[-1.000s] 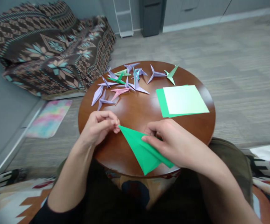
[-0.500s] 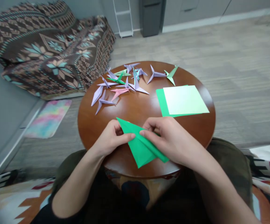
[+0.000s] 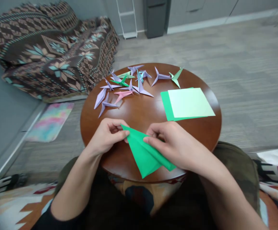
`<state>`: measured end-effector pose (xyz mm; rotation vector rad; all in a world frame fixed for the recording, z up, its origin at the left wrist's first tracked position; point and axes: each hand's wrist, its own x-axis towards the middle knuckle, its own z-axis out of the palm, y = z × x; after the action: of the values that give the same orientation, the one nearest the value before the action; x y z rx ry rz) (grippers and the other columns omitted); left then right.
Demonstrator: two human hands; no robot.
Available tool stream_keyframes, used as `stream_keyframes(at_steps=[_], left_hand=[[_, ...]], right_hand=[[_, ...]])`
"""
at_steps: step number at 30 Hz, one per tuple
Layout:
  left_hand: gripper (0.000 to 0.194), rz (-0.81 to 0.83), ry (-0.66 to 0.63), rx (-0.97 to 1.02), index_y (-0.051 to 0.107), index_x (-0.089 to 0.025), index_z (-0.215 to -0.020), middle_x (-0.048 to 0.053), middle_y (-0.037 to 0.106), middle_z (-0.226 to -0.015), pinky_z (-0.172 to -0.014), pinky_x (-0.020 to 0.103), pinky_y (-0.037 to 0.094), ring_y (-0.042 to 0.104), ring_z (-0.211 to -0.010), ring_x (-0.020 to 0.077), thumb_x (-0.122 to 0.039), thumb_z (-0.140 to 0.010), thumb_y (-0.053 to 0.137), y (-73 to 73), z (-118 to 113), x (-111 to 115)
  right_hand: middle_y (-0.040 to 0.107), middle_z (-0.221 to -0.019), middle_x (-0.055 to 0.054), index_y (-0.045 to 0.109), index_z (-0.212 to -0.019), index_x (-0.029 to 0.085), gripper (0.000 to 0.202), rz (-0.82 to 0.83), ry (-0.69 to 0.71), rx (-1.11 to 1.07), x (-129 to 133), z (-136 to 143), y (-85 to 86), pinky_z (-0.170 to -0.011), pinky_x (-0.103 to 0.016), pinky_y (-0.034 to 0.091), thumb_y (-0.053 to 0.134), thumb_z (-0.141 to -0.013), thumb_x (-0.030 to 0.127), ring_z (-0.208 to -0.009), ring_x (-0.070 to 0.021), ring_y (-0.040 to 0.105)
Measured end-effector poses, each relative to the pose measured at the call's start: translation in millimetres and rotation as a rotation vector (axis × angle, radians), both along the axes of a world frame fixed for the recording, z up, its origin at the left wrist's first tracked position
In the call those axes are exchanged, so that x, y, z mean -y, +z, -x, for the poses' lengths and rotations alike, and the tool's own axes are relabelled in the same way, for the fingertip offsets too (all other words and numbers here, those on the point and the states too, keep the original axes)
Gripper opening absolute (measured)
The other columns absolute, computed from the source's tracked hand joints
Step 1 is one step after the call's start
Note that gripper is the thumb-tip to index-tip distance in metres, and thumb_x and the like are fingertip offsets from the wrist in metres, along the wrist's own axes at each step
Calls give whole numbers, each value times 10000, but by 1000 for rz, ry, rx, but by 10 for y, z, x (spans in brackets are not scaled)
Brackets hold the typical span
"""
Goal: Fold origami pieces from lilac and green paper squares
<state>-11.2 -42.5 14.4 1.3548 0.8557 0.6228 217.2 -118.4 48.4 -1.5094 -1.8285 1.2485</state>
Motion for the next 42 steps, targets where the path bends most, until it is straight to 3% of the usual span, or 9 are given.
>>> stream_keyframes(at_steps=[7,9,12,15,20,23,27,31,42], left_hand=[[229,-179,251,171,638,-158,-679,-23,626,-604,-479,173,429,544,-503,73,-262,-869,711,-40,85,-8],[264,-180,176,188,648,-155,-714,-15,637,-630,-509,183,464,556,-521,76,-317,-908,724,-28,29,61],[262,-110,75,185,724,-144,-1000,73,772,-937,-778,282,612,741,-855,190,-349,-862,810,-16,-104,158],[376,-79,76,232,696,-155,-1116,101,787,-1116,-932,326,600,744,-1069,251,-346,-831,851,-44,-203,187],[434,-31,169,244,723,-144,-1056,90,817,-1066,-883,330,612,764,-1018,276,-381,-748,914,-150,-191,121],[495,63,173,239,748,-130,-1070,97,831,-1004,-829,342,628,784,-954,288,-384,-694,946,-179,-144,84],[517,177,115,276,760,-124,-1075,102,835,-978,-782,333,632,798,-886,283,-344,-657,969,-157,-103,73],[536,219,82,288,744,-137,-1122,102,835,-1018,-775,316,627,798,-879,270,-312,-666,965,-154,-59,46],[413,149,137,4,793,-150,-1033,70,830,-933,-649,291,572,748,-714,218,-365,-707,928,-207,197,-124]], right_hand=[[670,-708,1,659,-768,214,251,-258,-218,21,-60,3,-44,-582,-276,430,641,-970,361,-641,-161,595],[695,-730,-2,673,-780,213,216,-370,-307,42,-73,43,-66,-632,-288,451,655,-967,319,-671,-169,624],[745,-812,-19,716,-857,207,141,-498,-330,27,-74,139,-124,-713,-311,494,666,-973,272,-740,-188,677],[753,-909,-55,742,-943,191,109,-600,-307,46,-57,252,-198,-769,-342,528,659,-983,250,-816,-211,701],[730,-1086,-100,759,-1036,191,184,-670,-206,109,-41,345,-280,-872,-383,553,578,-1027,224,-975,-240,719],[707,-1173,-139,744,-1105,179,173,-726,-291,167,-83,282,-302,-972,-447,529,646,-979,244,-1111,-300,689],[727,-1251,-129,681,-1284,192,416,-557,-367,19,-194,119,-353,-944,-448,542,755,-902,338,-1141,-317,686],[754,-864,-34,742,-966,198,241,-285,-361,-176,-295,4,-420,-622,-315,495,781,-863,412,-731,-212,671],[658,-653,4,705,-732,204,260,-180,-383,-284,-371,-82,-472,-526,-274,417,802,-833,423,-577,-147,553]])
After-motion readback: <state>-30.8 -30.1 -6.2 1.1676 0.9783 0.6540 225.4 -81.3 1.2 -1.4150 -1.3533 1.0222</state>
